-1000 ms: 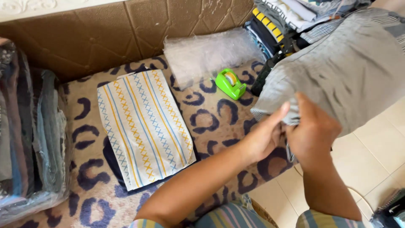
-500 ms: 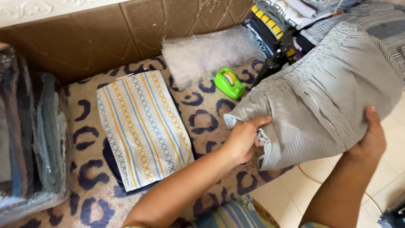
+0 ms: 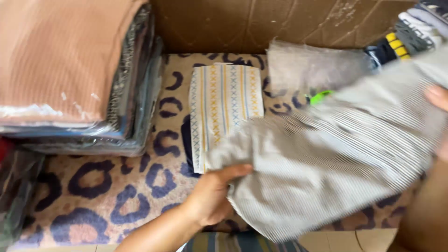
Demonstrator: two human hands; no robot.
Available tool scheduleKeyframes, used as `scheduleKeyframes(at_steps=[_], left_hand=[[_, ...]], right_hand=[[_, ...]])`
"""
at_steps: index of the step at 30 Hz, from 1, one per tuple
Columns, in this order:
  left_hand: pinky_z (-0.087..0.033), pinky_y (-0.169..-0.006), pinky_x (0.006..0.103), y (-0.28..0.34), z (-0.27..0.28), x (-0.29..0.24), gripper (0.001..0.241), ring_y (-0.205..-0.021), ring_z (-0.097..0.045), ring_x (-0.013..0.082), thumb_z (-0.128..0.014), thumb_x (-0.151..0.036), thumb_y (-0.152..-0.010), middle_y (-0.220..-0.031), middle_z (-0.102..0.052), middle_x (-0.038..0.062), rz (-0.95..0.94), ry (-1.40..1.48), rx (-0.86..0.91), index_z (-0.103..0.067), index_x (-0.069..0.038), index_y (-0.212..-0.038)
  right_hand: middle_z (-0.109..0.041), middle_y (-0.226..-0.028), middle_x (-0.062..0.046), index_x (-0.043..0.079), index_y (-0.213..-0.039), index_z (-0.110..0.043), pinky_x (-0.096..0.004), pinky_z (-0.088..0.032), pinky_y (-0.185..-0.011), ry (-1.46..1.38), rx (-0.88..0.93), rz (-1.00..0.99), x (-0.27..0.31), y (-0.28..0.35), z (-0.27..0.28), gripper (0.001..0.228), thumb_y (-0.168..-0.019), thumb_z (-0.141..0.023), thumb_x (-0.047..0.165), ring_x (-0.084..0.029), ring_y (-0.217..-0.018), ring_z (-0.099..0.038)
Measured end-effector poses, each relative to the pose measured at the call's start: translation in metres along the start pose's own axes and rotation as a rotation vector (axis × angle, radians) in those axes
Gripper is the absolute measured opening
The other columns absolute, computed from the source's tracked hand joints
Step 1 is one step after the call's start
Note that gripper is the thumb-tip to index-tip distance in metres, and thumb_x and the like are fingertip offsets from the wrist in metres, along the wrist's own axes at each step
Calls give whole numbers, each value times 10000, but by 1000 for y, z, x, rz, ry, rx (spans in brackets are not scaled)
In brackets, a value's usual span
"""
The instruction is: The person folds several pieces of clothing, including dark blue shorts, a patterned white cloth, striped shorts, a plaid shirt, and a black garment, placing each folded item into a stack on a leopard-print surface.
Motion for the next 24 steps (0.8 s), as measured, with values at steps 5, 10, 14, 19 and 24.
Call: scheduleKeyframes(at_steps=[5, 10, 14, 19, 24], left_hand=[[-481, -1063, 371, 24, 100, -41, 557, -1237, -624, 332, -687, 45, -767, -1391, -655, 212, -897, -1030, -281, -694, -139, -1292], [-350, -1179, 377, -6, 81, -17, 688, -1320, -579, 359, -512, 181, -784, -1437, -600, 219, -1194, -1402, -323, -613, -76, -1415], [-466, -859, 338, -59, 113, 19, 548, -950, -583, 220, -688, -169, -875, -1257, -715, 100, -407, -59, -395, -584, -65, -1403], [-594, -772, 440, -44, 106, 17, 323, -821, -692, 353, -717, -46, -878, -1073, -755, 222, -222, 165, -387, -654, 92, -1163], [-453, -1060, 412, -11, 93, -10, 585, -1239, -604, 321, -596, -58, -855, -1420, -654, 154, -317, 364, -323, -535, -100, -1435]], right_hand=[[-782, -1203, 32, 152, -1232, -700, -240, -676, -1054, -34, 97, 64, -10, -94, -140, 404, -837, -782, 142, -95, -1092, -776], [-781, -1104, 19, 160, -1182, -731, -267, -657, -877, -73, 312, -14, -110, -158, -220, 382, -807, -783, 202, -114, -926, -763], [-737, -1102, -67, 113, -1192, -657, -351, -602, -861, -10, 367, -414, -267, -163, -232, 372, -831, -734, 157, -216, -959, -722], [-729, -1146, -104, 88, -1287, -615, -314, -594, -866, -146, 384, -496, -308, -160, -223, 449, -850, -717, 82, -216, -961, -713], [-737, -1187, -119, 68, -1254, -660, -330, -587, -918, -195, 406, -460, -304, -168, -224, 417, -846, -664, -21, -236, -1000, -717]])
Point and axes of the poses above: each hand's wrist, its own y-axis away from the middle knuckle, its own z-axis out of the back of the hand, x = y × z, the point moved 7 cm from there along -y, towards the middle knuckle
